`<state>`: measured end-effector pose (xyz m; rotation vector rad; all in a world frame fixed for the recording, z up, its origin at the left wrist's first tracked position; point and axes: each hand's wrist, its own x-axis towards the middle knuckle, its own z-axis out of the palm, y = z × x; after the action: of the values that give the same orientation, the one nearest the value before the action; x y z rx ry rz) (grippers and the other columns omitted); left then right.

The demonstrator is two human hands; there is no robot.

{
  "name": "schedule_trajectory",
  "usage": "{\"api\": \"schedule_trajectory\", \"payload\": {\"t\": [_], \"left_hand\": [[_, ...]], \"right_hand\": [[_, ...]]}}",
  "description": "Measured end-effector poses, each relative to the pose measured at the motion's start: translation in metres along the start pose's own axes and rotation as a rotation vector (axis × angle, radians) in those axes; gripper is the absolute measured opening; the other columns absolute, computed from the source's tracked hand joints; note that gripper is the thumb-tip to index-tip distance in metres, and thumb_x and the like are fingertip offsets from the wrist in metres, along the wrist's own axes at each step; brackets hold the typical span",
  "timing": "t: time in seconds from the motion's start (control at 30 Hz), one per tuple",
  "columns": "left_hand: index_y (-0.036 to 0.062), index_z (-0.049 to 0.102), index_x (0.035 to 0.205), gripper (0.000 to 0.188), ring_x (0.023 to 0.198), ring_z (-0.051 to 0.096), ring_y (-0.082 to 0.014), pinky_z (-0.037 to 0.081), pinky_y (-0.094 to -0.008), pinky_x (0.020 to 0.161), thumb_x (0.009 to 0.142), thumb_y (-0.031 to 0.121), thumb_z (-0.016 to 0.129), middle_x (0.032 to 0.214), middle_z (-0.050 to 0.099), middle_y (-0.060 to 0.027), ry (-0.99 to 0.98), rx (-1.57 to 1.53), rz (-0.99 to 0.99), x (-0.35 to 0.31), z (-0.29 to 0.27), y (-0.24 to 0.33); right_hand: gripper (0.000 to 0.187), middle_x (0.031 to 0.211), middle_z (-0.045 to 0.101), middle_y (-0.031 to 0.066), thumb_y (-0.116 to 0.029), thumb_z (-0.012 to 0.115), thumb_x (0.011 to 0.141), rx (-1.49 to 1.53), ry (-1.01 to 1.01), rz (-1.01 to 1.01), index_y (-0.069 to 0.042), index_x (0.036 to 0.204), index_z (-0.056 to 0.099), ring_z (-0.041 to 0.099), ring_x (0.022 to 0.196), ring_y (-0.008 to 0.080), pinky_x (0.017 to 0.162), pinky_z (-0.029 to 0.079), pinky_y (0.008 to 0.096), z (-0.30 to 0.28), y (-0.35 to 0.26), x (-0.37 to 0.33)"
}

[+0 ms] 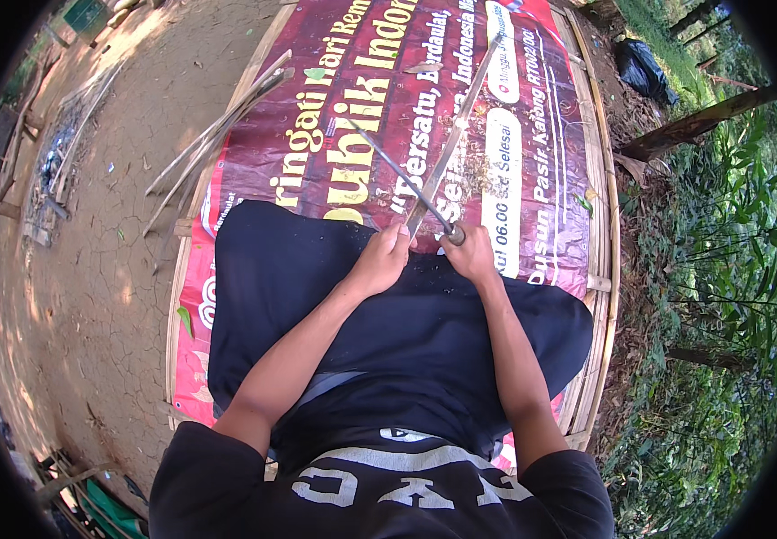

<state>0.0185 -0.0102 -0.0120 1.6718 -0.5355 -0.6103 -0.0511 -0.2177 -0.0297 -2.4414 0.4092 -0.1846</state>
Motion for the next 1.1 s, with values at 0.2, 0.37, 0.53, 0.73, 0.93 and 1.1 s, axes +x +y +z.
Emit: {"api": "schedule_trajectory", "payload": {"t": [0.2, 0.37, 0.53, 0.73, 0.93, 1.1], "left_hand": [[-0.0012, 0.055, 0.087, 0.038, 0.053, 0.051, -0.0137, 0.042, -0.0332, 0.05, 0.109, 0.026, 0.04, 0.061, 0.052, -0.0049, 0.003, 0.119, 0.037, 0.0, -0.012, -0.017], [-0.0018, 0.056, 0.089, 0.037, 0.053, 0.053, -0.0168, 0.043, -0.036, 0.052, 0.108, 0.027, 0.042, 0.06, 0.052, -0.007, 0.044, 0.148, 0.109, -0.003, -0.009, -0.001], [-0.0019, 0.055, 0.087, 0.04, 0.052, 0.051, -0.0155, 0.041, -0.0361, 0.051, 0.109, 0.028, 0.041, 0.06, 0.05, -0.0069, 0.087, 0.238, 0.169, 0.0, -0.009, -0.008], [0.0021, 0.052, 0.094, 0.044, 0.051, 0.041, -0.007, 0.037, -0.0266, 0.048, 0.112, 0.038, 0.035, 0.06, 0.042, 0.0018, -0.028, -0.039, -0.017, -0.018, -0.001, -0.005], [-0.0021, 0.055, 0.09, 0.042, 0.055, 0.055, -0.0232, 0.044, -0.0386, 0.055, 0.111, 0.029, 0.036, 0.061, 0.054, -0.0119, 0.018, 0.076, -0.012, 0.001, -0.002, -0.003], [-0.0058, 0.055, 0.089, 0.04, 0.06, 0.061, -0.0351, 0.046, -0.0479, 0.06, 0.109, 0.024, 0.038, 0.064, 0.058, -0.0219, 0.033, 0.157, 0.02, -0.001, -0.01, 0.0]], "right_hand": [[0.019, 0.068, 0.066, 0.0209, -0.024, 0.073, 0.077, -0.083, -0.109, -0.163, -0.006, 0.077, 0.07, 0.065, 0.068, 0.0443, 0.067, 0.054, 0.052, 0.006, -0.036, -0.01], [0.018, 0.066, 0.065, 0.021, -0.024, 0.072, 0.077, -0.028, -0.052, -0.148, -0.007, 0.075, 0.068, 0.064, 0.065, 0.0445, 0.064, 0.053, 0.0515, 0.012, -0.033, -0.01], [0.021, 0.069, 0.066, 0.024, -0.023, 0.067, 0.08, -0.078, -0.037, -0.164, -0.002, 0.077, 0.069, 0.065, 0.069, 0.046, 0.067, 0.053, 0.0529, 0.023, -0.009, 0.007], [0.029, 0.076, 0.066, 0.0298, -0.024, 0.065, 0.082, -0.051, 0.088, 0.188, 0.005, 0.077, 0.066, 0.066, 0.077, 0.0478, 0.073, 0.052, 0.0527, -0.007, 0.046, 0.039], [0.025, 0.074, 0.065, 0.0258, -0.024, 0.069, 0.08, 0.047, -0.083, -0.062, 0.002, 0.077, 0.066, 0.064, 0.075, 0.0483, 0.072, 0.051, 0.0526, 0.004, -0.009, -0.002], [0.024, 0.073, 0.066, 0.0244, -0.024, 0.072, 0.079, -0.014, -0.115, -0.113, -0.001, 0.076, 0.068, 0.066, 0.074, 0.0459, 0.069, 0.052, 0.0532, 0.005, -0.037, -0.008]]}}
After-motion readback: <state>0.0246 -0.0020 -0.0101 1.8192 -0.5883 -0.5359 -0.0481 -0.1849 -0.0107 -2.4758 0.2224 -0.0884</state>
